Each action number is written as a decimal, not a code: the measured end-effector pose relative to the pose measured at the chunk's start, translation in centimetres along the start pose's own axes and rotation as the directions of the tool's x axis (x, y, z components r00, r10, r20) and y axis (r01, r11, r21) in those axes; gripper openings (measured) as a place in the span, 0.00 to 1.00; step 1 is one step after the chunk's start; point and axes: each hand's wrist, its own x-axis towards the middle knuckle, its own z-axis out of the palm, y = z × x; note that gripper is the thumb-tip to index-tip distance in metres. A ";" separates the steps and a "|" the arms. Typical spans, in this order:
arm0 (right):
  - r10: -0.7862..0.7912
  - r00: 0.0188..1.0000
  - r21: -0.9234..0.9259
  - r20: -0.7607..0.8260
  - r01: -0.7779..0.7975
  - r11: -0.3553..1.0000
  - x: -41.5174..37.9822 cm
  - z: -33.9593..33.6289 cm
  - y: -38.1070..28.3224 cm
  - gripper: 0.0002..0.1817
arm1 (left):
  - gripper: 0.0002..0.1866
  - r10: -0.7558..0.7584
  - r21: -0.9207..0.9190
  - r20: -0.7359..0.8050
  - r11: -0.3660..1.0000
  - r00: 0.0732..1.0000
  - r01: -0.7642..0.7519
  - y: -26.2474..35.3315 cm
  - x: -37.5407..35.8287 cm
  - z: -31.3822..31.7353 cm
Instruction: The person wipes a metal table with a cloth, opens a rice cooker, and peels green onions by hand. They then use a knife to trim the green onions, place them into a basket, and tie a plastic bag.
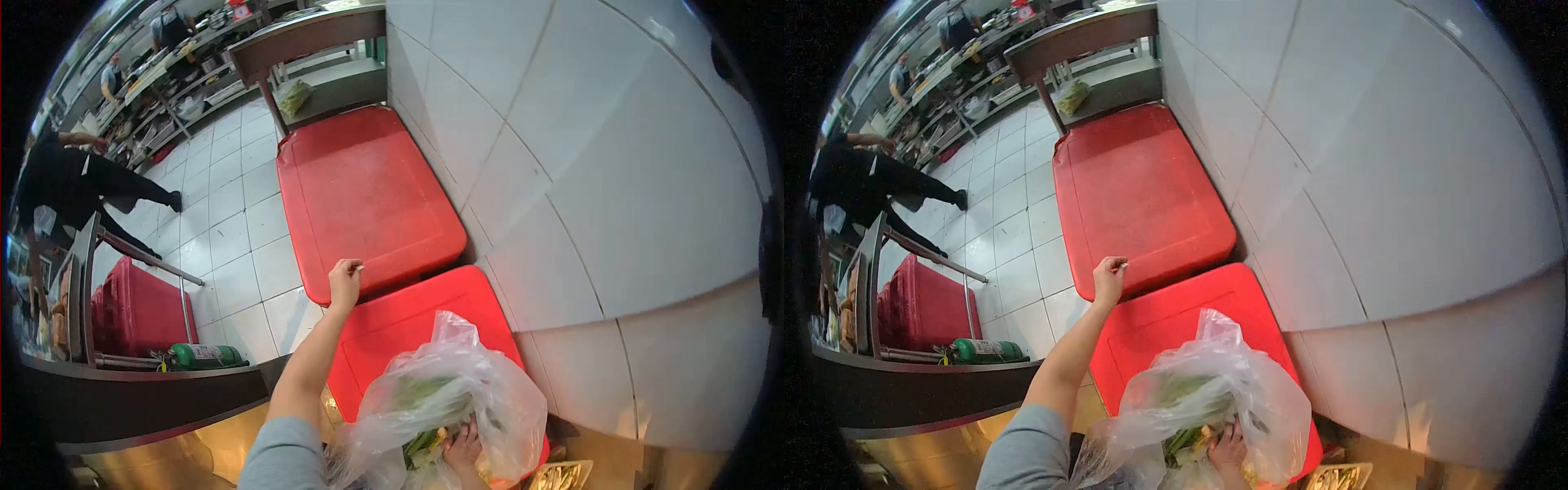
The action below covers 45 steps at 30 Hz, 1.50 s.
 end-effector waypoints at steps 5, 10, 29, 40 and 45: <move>0.006 0.996 0.003 -0.084 -0.006 1.000 1.3 -2.0 -1.5 0.28 | 0.04 -0.024 -0.654 0.397 0.694 0.918 0.301 16.9 -10.8 -4.9; 0.205 0.979 0.482 -0.021 -0.169 0.859 0.6 0.0 0.2 0.34 | 0.12 0.376 -0.484 0.851 0.833 0.367 0.267 24.8 -26.0 -8.5; 0.688 0.677 0.956 -0.261 0.283 0.083 -7.9 -42.4 10.4 0.20 | 0.19 0.074 -0.057 0.632 0.997 0.772 -0.049 18.8 -16.3 -14.3; 0.429 0.390 0.506 -0.815 0.840 0.198 -3.8 -68.4 2.2 0.19 | 0.15 0.371 -0.748 0.422 0.658 0.827 0.087 54.4 -4.5 -33.5; 0.427 0.502 0.649 -0.752 0.674 0.352 -6.6 -64.7 4.8 0.20 | 0.22 0.336 -0.480 0.394 0.869 0.855 -0.119 48.7 -8.8 -33.9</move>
